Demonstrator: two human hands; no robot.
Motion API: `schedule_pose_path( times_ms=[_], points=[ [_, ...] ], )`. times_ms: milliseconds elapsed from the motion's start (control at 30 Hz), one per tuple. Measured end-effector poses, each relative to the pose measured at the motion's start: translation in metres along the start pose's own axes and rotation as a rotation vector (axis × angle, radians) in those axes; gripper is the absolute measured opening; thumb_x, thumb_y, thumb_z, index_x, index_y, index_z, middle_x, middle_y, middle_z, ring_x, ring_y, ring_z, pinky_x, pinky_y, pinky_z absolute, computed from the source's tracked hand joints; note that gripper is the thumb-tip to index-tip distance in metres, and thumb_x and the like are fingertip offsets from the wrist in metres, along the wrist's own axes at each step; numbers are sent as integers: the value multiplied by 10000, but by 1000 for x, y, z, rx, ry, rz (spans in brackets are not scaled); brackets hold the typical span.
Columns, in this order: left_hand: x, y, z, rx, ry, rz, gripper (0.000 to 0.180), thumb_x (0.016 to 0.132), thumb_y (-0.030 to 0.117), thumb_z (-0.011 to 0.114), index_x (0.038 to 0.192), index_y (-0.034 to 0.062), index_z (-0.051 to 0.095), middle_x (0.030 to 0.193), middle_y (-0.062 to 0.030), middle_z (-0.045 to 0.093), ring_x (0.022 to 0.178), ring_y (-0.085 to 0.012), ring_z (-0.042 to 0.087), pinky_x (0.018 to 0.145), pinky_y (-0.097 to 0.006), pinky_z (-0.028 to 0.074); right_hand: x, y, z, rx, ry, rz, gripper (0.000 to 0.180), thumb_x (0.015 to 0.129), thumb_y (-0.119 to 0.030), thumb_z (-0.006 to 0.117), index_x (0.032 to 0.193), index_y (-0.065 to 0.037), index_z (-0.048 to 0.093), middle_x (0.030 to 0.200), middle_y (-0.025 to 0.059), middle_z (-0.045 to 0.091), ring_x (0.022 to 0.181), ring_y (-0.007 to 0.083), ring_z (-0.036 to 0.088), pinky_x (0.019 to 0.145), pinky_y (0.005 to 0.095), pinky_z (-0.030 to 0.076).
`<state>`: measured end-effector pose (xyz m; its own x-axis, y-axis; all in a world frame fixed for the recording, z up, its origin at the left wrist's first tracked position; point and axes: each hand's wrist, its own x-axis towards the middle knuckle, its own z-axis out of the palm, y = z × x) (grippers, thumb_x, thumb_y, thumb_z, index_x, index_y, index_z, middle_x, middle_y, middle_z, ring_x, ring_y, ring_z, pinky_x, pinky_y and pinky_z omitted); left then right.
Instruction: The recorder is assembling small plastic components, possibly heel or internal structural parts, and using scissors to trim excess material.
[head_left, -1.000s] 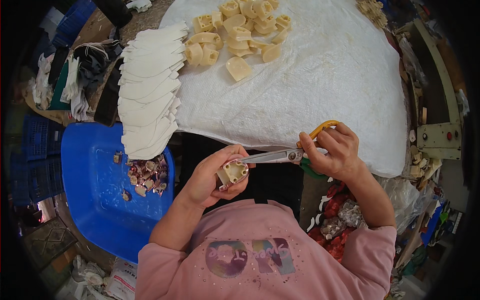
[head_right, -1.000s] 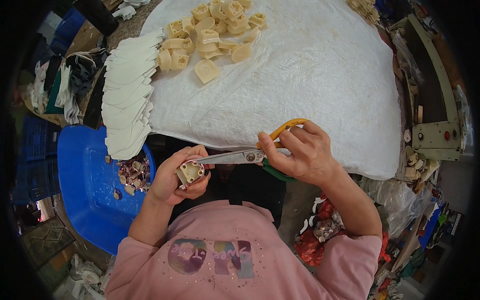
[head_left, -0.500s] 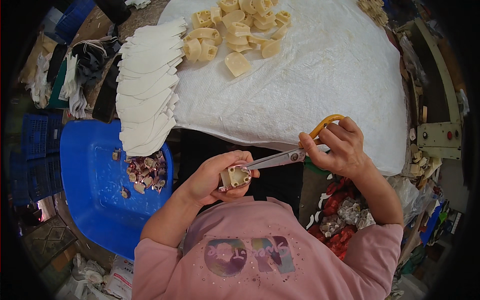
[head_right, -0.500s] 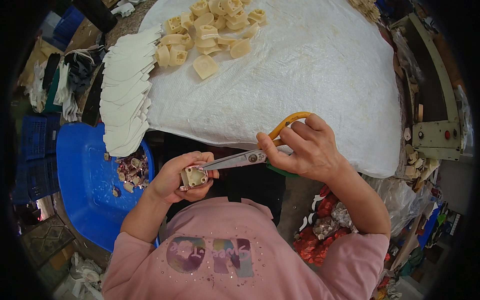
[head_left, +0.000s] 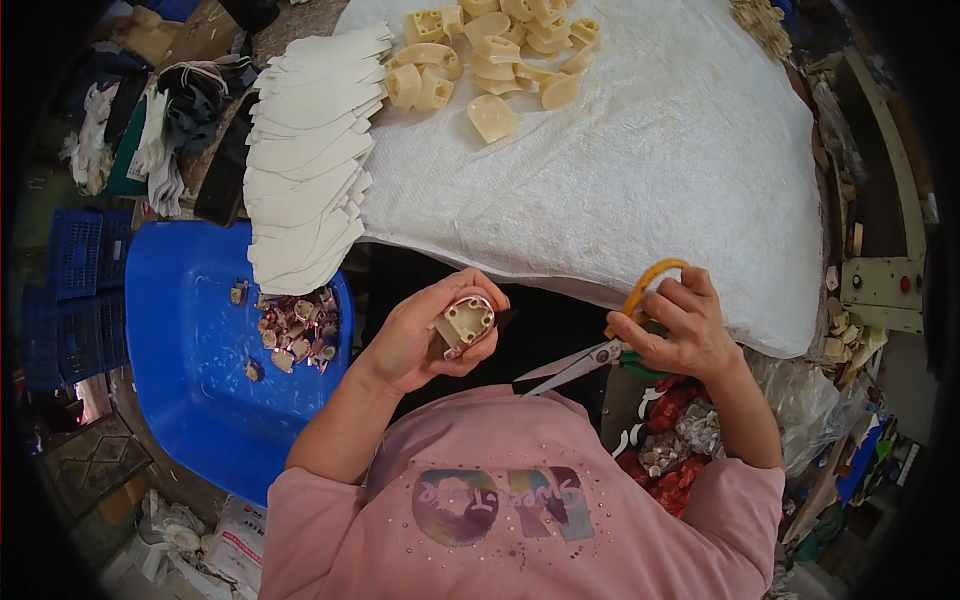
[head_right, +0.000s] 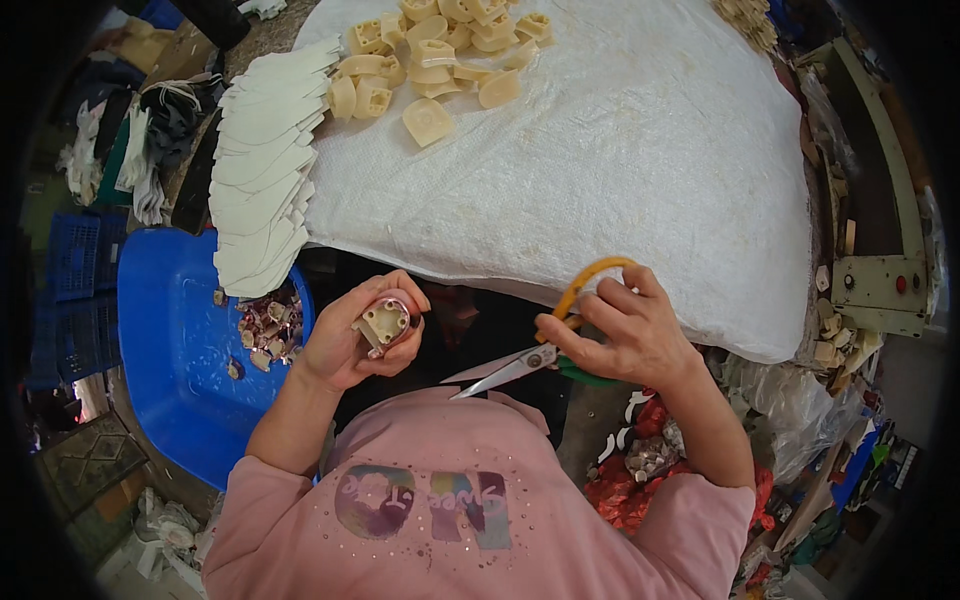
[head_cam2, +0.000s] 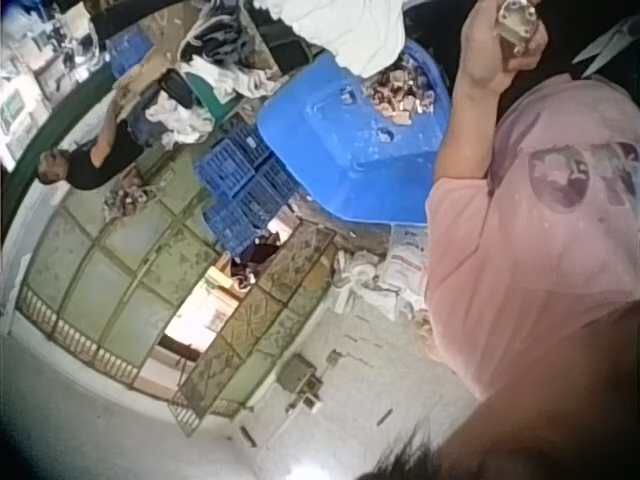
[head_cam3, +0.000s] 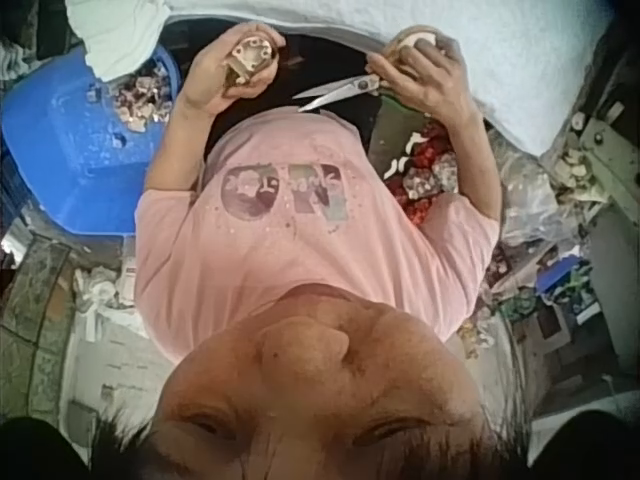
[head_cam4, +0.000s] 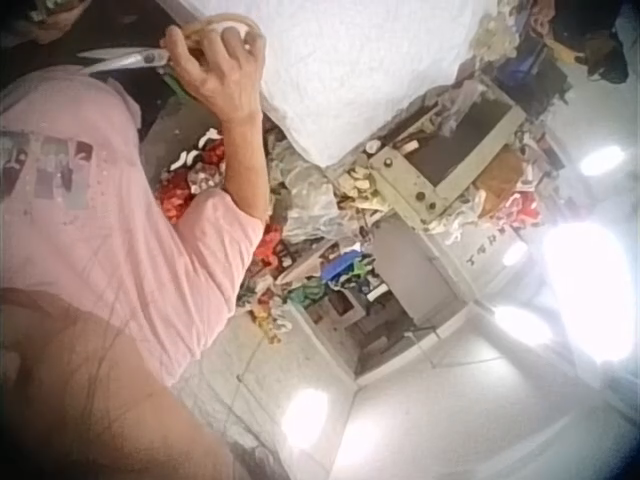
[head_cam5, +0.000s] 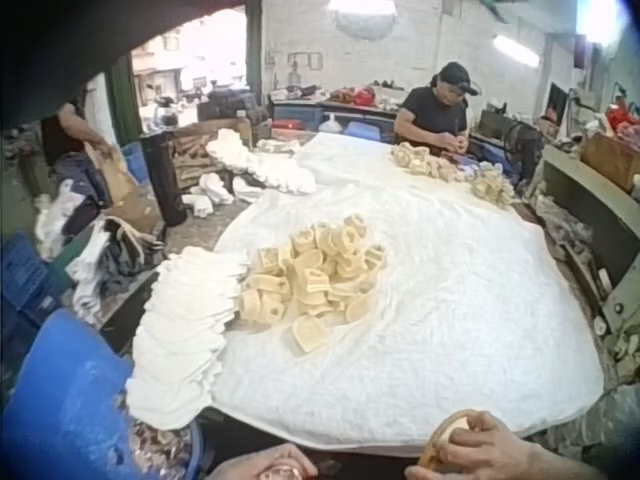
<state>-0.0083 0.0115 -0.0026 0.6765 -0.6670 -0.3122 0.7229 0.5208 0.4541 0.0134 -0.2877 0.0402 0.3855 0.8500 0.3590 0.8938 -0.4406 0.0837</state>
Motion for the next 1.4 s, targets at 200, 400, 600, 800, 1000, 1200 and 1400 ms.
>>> schedule_pose_path(
  times_ms=[200, 400, 600, 800, 1000, 1200, 1400],
  points=[
    [8, -7, 9, 64, 11, 231, 380, 985, 380, 308, 1127, 56, 444, 780, -128, 551, 567, -162, 491, 508, -263, 409, -75, -1, -9, 17, 181, 673, 576, 590, -243, 824, 1098, -81, 605, 787, 41, 545, 687, 168, 521, 664, 328, 417],
    [20, -12, 18, -44, 29, 261, 308, 982, 333, 349, 1088, 59, 441, 825, -138, 573, 662, -204, 569, 565, -284, 440, -204, 58, -51, -157, 315, 1416, 624, 759, -151, 737, 1316, -82, 464, 925, 27, 575, 733, 110, 481, 668, 255, 410],
    [28, -18, 24, 189, 181, 380, 167, 934, 196, 422, 1005, 46, 444, 737, -137, 531, 614, -183, 512, 543, -281, 432, -367, 127, -94, -141, 347, 1838, 507, 814, -46, 562, 1308, -68, 451, 1195, 143, 575, 1113, 247, 539, 902, 328, 428],
    [33, -24, 32, 219, 254, 405, 166, 927, 191, 428, 1003, 44, 440, 700, -95, 484, 578, -154, 453, 519, -275, 400, -496, 140, -117, -733, -117, 2020, 498, 833, -140, 446, 1329, -92, 442, 1265, 132, 542, 1148, 328, 510, 970, 402, 381],
    [26, -27, 30, 86, 361, 463, 258, 969, 314, 344, 1088, 123, 471, 700, -89, 497, 539, -160, 459, 509, -271, 352, -402, 134, -43, -756, -158, 1632, 485, 824, -162, 460, 1309, -175, 488, 1288, 142, 496, 1206, 361, 395, 1052, 471, 241],
    [10, -11, 35, 235, 334, 577, 377, 990, 391, 281, 1157, 97, 450, 743, -108, 510, 594, -184, 482, 575, -305, 393, -300, 97, -26, -634, 43, 1525, 411, 850, -157, 512, 1260, -148, 530, 1220, 139, 532, 1174, 340, 411, 1039, 443, 251],
    [-25, 2, 27, 347, 327, 784, 348, 1002, 329, 255, 1141, 67, 437, 769, -112, 545, 632, -175, 516, 601, -285, 435, -172, 44, -31, 114, 392, 1238, 301, 877, -112, 550, 1174, -61, 556, 1064, 122, 604, 1014, 243, 542, 932, 378, 390]
  ],
)
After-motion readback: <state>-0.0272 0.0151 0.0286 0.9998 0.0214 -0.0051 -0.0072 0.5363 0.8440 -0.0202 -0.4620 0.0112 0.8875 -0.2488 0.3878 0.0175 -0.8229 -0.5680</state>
